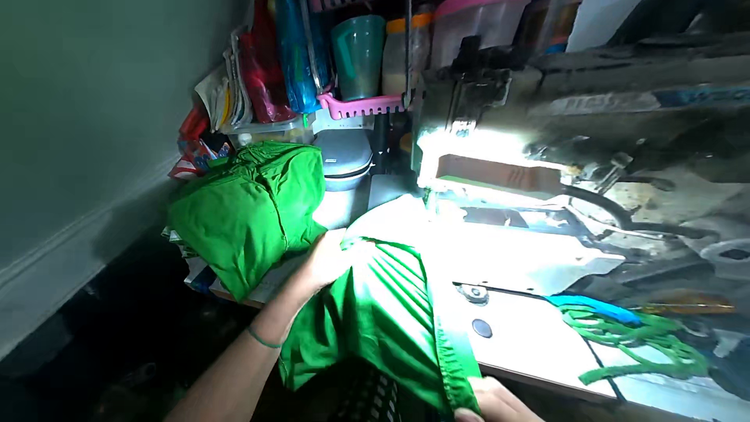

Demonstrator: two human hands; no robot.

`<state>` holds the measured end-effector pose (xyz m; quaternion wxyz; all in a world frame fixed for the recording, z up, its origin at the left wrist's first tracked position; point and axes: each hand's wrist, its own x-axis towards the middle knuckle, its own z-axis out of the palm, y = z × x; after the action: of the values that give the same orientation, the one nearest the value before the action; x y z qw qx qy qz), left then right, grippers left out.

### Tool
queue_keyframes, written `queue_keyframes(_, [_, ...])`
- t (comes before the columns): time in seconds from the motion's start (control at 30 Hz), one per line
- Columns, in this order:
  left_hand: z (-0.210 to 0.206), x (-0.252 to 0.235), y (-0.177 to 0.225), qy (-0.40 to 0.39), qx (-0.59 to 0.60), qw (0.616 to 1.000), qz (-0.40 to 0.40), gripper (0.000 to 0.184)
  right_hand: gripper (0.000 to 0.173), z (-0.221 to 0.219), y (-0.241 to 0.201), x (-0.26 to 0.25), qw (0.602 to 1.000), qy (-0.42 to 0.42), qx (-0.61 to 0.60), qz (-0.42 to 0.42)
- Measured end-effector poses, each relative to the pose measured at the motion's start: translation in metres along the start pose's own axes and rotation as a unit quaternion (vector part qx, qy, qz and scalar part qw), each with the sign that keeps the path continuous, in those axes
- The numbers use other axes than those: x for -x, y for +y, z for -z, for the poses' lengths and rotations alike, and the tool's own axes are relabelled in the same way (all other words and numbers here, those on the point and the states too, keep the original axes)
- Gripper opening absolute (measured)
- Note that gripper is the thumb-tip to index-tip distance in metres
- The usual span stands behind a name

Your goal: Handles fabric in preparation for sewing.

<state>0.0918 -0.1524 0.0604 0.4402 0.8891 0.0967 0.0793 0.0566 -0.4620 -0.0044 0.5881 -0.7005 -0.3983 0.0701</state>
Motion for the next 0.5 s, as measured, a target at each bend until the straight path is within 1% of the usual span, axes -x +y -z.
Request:
queue_keyframes(0.07, [0.003,-0.016,0.004,0.022,-0.068,0.997,-0.027,0.025,0.026,0.001,0.009,-0.012,0.999,0.006,0.039,-0.009])
queue_keyframes(0.13, [0.006,-0.04,0.004,0.022,-0.115,0.992,-0.048,0.024,0.028,0.0,0.015,-0.023,0.997,0.029,0.073,-0.027])
queue_keyframes(0.2, [0.008,-0.074,0.006,-0.004,-0.176,0.984,-0.03,0.027,0.029,-0.001,0.03,-0.035,0.996,0.047,0.07,-0.027])
queue_keyframes(0.27, [0.008,-0.099,0.008,-0.014,-0.21,0.977,-0.024,0.028,0.027,-0.003,0.048,-0.049,0.994,0.084,0.07,-0.024])
queue_keyframes(0.37, [0.004,-0.13,0.007,-0.013,-0.242,0.97,-0.013,0.032,0.023,-0.004,0.056,-0.074,0.987,0.13,0.076,-0.062])
queue_keyframes(0.43, [0.0,-0.14,0.012,0.019,-0.236,0.972,-0.012,0.034,0.029,0.0,0.059,-0.091,0.981,0.133,0.108,-0.092])
queue_keyframes(0.47, [-0.003,-0.142,0.013,0.049,-0.236,0.97,-0.038,0.03,0.033,0.002,0.059,-0.1,0.979,0.126,0.111,-0.115])
queue_keyframes(0.5, [-0.005,-0.14,0.018,0.071,-0.239,0.965,-0.075,0.032,0.033,0.004,0.058,-0.108,0.978,0.117,0.105,-0.135])
